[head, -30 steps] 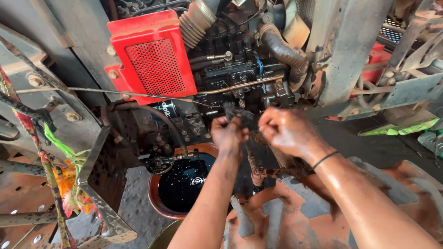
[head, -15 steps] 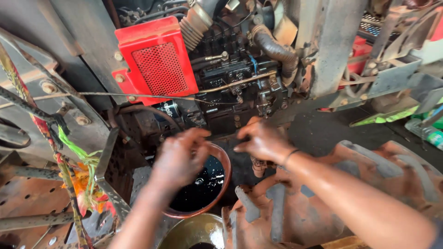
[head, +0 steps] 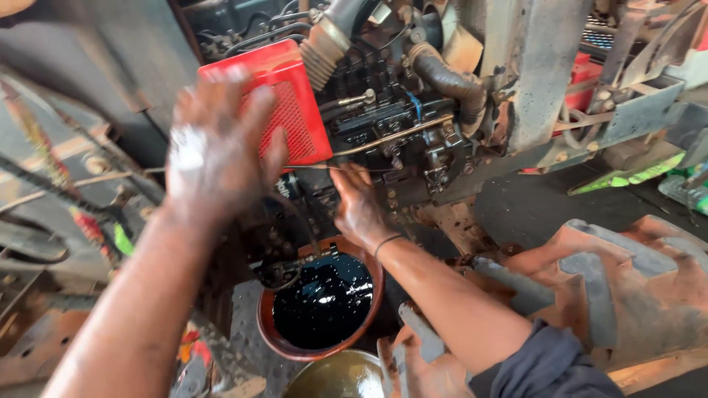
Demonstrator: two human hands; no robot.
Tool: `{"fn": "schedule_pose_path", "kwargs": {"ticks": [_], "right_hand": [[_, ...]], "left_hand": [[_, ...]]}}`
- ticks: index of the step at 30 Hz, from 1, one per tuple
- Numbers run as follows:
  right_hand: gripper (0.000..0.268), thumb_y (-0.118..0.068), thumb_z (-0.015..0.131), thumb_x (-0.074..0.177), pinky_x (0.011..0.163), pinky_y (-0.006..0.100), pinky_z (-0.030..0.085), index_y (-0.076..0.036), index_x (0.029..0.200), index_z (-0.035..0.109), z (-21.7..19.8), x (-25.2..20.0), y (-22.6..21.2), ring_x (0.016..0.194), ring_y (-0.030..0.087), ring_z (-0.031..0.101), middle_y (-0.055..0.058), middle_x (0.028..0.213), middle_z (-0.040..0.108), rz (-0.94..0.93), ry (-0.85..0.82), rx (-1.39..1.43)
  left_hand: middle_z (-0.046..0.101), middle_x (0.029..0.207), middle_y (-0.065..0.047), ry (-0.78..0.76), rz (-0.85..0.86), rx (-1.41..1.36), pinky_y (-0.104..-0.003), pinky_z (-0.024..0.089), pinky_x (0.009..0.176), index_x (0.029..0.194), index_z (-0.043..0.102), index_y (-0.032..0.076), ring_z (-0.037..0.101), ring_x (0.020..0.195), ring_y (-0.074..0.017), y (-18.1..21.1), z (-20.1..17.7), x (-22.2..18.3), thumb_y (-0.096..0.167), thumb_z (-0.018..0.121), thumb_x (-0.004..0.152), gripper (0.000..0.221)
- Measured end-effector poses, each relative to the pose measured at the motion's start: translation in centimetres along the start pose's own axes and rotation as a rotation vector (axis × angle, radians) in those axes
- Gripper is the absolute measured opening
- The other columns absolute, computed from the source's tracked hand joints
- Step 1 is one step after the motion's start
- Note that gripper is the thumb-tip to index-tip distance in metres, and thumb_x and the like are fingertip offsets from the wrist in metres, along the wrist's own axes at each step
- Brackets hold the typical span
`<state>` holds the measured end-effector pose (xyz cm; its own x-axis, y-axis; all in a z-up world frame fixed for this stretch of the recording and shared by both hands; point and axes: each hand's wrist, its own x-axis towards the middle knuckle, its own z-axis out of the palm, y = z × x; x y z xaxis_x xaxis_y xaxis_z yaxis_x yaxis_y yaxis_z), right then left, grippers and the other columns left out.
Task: The person uses a wrench to tighten bolts on a small engine while oil drains into a bowl. They then dip a filter into a second bowl of liquid and place it back into the engine.
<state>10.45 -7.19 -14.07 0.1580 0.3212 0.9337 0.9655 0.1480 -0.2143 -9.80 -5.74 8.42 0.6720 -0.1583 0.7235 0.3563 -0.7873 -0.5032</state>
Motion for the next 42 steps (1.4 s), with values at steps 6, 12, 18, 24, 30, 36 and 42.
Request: {"fn": "schedule_pose_path", "kwargs": {"ticks": [6,12,18,24,30,36,42], "right_hand": [[0.045,-0.014,0.060,0.090,0.086,0.046,0.054,-0.010,0.134,0.065,-4.7,2.5,1.0,0.119,0.033,0.059,0.007,0.146,0.053,-0.213,-0.416,-0.458],[0.037,-0.019,0.057,0.093,0.062,0.041,0.057,-0.003,0.125,0.067,0.5,4.3,3.0,0.082,0.026,0.071,0.010,0.134,0.064,-0.082,-0.452,-0.498],[0.020,-0.008,0.054,0.103,0.078,0.038,0.058,-0.005,0.113,0.071,4.5,3.4,5.6,0.093,0.023,0.072,0.012,0.111,0.074,0.040,-0.613,-0.536],[0.050,-0.005,0.059,0.082,0.071,0.038,0.061,0.011,0.129,0.060,0.2,4.1,2.9,0.088,0.031,0.072,0.022,0.102,0.072,-0.042,-0.475,-0.438],[0.063,-0.016,0.055,0.103,0.056,0.036,0.059,0.003,0.160,0.034,-1.8,3.3,1.2,0.069,0.026,0.071,0.019,0.092,0.072,0.154,-0.689,-0.373],[0.045,-0.011,0.059,0.099,0.042,0.026,0.051,0.004,0.142,0.053,-2.3,4.1,0.8,0.059,0.012,0.065,0.006,0.104,0.066,-0.253,-0.710,-0.960],[0.025,-0.013,0.058,0.094,0.058,0.035,0.055,-0.002,0.111,0.074,0.4,5.9,1.9,0.086,0.022,0.067,0.019,0.129,0.061,-0.312,-1.081,-1.052]], "left_hand": [[0.044,0.140,-0.027,-0.112,-0.074,-0.017,-0.061,0.028,0.109,0.148,0.046,0.004,0.041,0.130,-0.0454,-1.5,4.4,4.4,0.055,0.076,0.086,0.086],[0.043,0.143,-0.026,-0.106,-0.096,0.042,-0.061,0.026,0.111,0.156,0.039,0.006,0.040,0.131,-0.0440,-1.8,6.2,3.4,0.060,0.079,0.080,0.101],[0.041,0.144,-0.027,-0.134,-0.117,0.015,-0.062,0.023,0.112,0.157,0.039,0.008,0.039,0.132,-0.0459,-1.7,6.2,3.3,0.059,0.082,0.074,0.106],[0.040,0.146,-0.026,-0.137,-0.100,-0.017,-0.061,0.022,0.115,0.160,0.036,0.009,0.037,0.135,-0.0449,-2.1,5.6,3.4,0.056,0.083,0.075,0.108],[0.039,0.146,-0.025,-0.149,-0.109,-0.028,-0.061,0.022,0.116,0.160,0.035,0.010,0.037,0.136,-0.0446,-2.0,5.7,3.2,0.055,0.083,0.074,0.109],[0.039,0.146,-0.026,-0.152,-0.103,0.030,-0.062,0.022,0.114,0.160,0.035,0.009,0.037,0.134,-0.0456,-1.9,5.9,3.4,0.057,0.082,0.072,0.110],[0.037,0.148,-0.026,-0.191,-0.127,0.019,-0.061,0.022,0.114,0.159,0.034,0.010,0.036,0.135,-0.0454,-2.0,5.5,3.8,0.057,0.082,0.070,0.112]]}}
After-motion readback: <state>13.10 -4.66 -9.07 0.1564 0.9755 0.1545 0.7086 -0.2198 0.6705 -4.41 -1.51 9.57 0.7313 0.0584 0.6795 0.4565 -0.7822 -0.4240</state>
